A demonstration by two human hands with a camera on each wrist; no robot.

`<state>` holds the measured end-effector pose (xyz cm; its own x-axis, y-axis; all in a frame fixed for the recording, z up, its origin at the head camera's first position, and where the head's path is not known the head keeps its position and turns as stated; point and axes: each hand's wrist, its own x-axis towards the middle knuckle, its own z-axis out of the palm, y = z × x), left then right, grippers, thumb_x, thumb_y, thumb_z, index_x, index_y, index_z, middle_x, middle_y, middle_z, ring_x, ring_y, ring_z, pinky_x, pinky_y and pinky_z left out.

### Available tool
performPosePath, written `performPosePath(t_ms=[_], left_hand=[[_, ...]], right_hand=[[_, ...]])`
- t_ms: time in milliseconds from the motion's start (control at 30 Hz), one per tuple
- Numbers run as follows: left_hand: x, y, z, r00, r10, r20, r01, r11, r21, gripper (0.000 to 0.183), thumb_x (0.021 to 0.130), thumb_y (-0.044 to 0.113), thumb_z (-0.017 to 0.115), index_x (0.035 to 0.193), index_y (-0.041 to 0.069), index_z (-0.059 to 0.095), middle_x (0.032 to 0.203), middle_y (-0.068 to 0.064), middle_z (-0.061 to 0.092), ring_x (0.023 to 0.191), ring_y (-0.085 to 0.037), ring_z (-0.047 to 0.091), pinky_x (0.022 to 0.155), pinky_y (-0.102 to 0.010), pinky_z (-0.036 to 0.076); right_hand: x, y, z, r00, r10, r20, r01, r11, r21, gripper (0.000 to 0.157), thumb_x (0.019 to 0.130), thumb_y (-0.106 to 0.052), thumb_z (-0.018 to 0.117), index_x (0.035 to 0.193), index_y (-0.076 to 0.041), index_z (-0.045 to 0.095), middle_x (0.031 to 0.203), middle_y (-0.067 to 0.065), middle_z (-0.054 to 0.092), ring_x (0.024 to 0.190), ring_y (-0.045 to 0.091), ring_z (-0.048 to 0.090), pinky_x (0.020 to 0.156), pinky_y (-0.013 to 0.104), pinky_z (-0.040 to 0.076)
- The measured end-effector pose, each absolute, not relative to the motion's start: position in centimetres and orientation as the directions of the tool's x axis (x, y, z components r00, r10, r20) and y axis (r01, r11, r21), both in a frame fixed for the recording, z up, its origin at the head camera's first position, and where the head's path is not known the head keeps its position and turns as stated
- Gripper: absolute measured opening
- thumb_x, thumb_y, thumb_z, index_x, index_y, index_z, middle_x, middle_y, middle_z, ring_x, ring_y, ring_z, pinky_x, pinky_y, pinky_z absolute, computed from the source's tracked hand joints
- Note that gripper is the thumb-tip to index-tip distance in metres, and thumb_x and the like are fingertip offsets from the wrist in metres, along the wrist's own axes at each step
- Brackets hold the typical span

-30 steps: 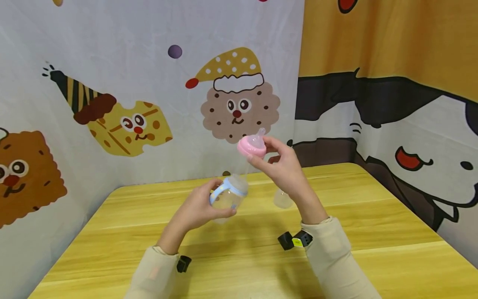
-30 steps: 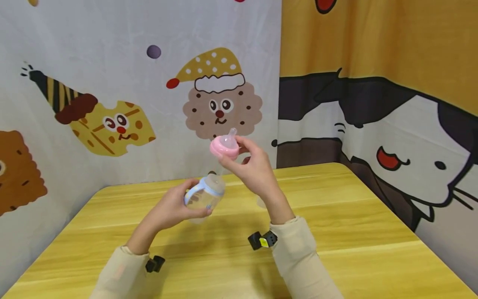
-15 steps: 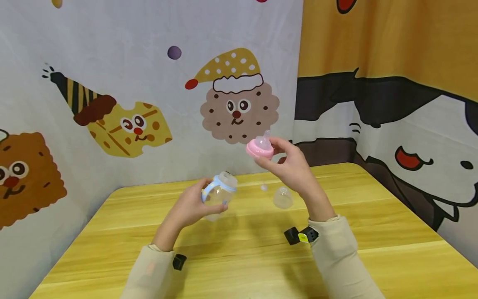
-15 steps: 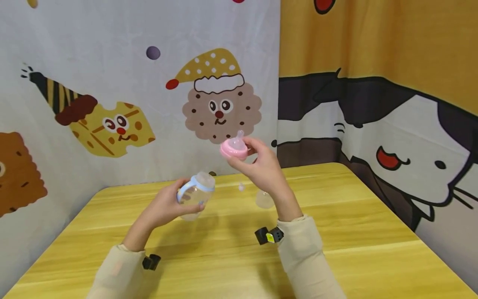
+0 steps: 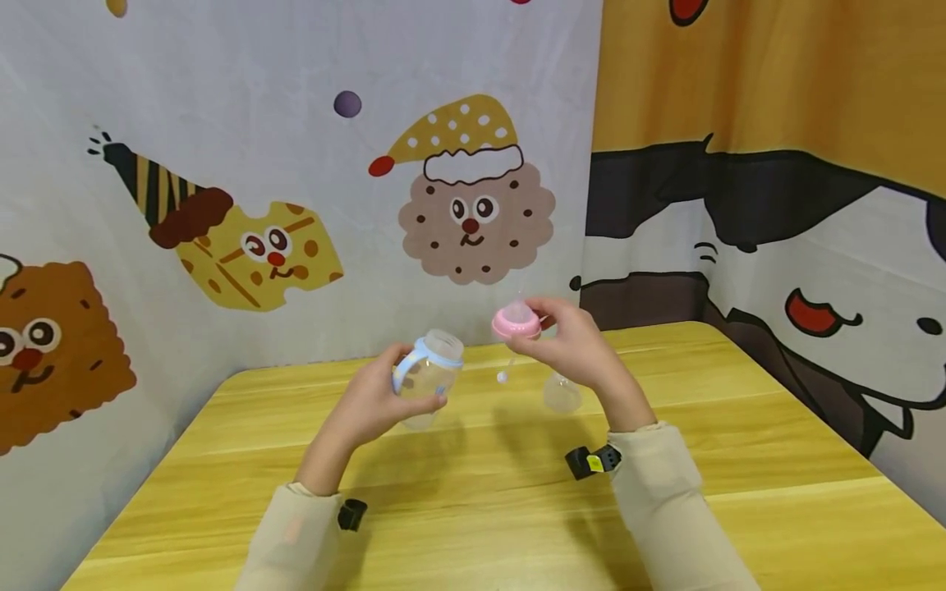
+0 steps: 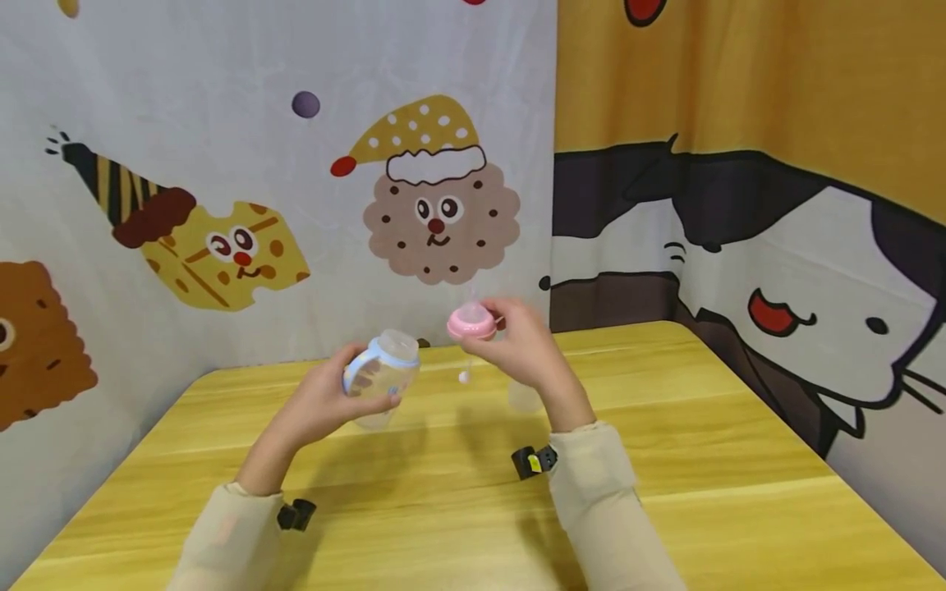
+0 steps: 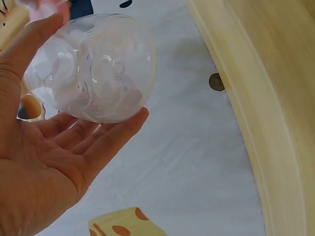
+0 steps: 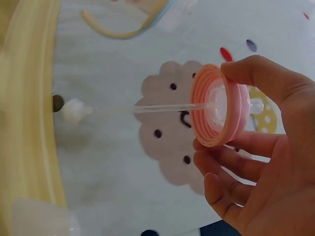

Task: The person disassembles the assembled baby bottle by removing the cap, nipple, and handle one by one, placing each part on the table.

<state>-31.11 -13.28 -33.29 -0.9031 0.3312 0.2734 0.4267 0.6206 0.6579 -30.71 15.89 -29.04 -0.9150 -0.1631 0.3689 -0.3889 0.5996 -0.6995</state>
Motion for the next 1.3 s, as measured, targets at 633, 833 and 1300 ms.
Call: performPosePath(t_ms=[633, 833, 1300], left_hand=[[-31.2, -13.0, -33.2, -0.903, 0.338, 0.266, 0.427, 0.637, 0.642, 0.072, 0.073, 0.045, 0.084, 0.128, 0.013, 0.05, 0.103, -0.003, 0.063, 0.087, -0.024, 0.06, 0.069, -0.033, 0.05], [-31.1, -12.9, -33.3, -0.904, 0.34, 0.258, 0.423, 0.634, 0.648, 0.07, 0.073, 0.044, 0.084, 0.127, 0.013, 0.051, 0.105, -0.003, 0.063, 0.088, -0.024, 0.06, 0.07, -0.033, 0.05], [-31.2, -12.8, -33.6, -0.908, 0.334, 0.254, 0.416, 0.642, 0.644, 0.071, 0.073, 0.046, 0.084, 0.127, 0.015, 0.051, 0.106, -0.002, 0.063, 0.088, -0.022, 0.06, 0.07, -0.033, 0.05]], right_hand=[[-32.4, 17.4, -31.1, -0.938, -0.3, 0.176, -0.331, 0.614, -0.717, 0.041, 0.081, -0.037, 0.078, 0.112, -0.013, 0.067, 0.099, 0.003, 0.065, 0.086, 0.023, 0.058, 0.067, 0.034, 0.05], [-32.4, 17.6, -31.2, -0.921, -0.368, 0.128, -0.339, 0.595, -0.729, 0.029, 0.082, -0.036, 0.077, 0.098, -0.014, 0.066, 0.097, 0.003, 0.064, 0.083, 0.022, 0.059, 0.068, 0.035, 0.05], [-32.3, 18.5, -31.3, -0.892, -0.45, 0.046, -0.339, 0.598, -0.727, 0.033, 0.085, -0.034, 0.074, 0.108, -0.011, 0.066, 0.098, 0.004, 0.064, 0.081, 0.02, 0.058, 0.072, 0.034, 0.049]])
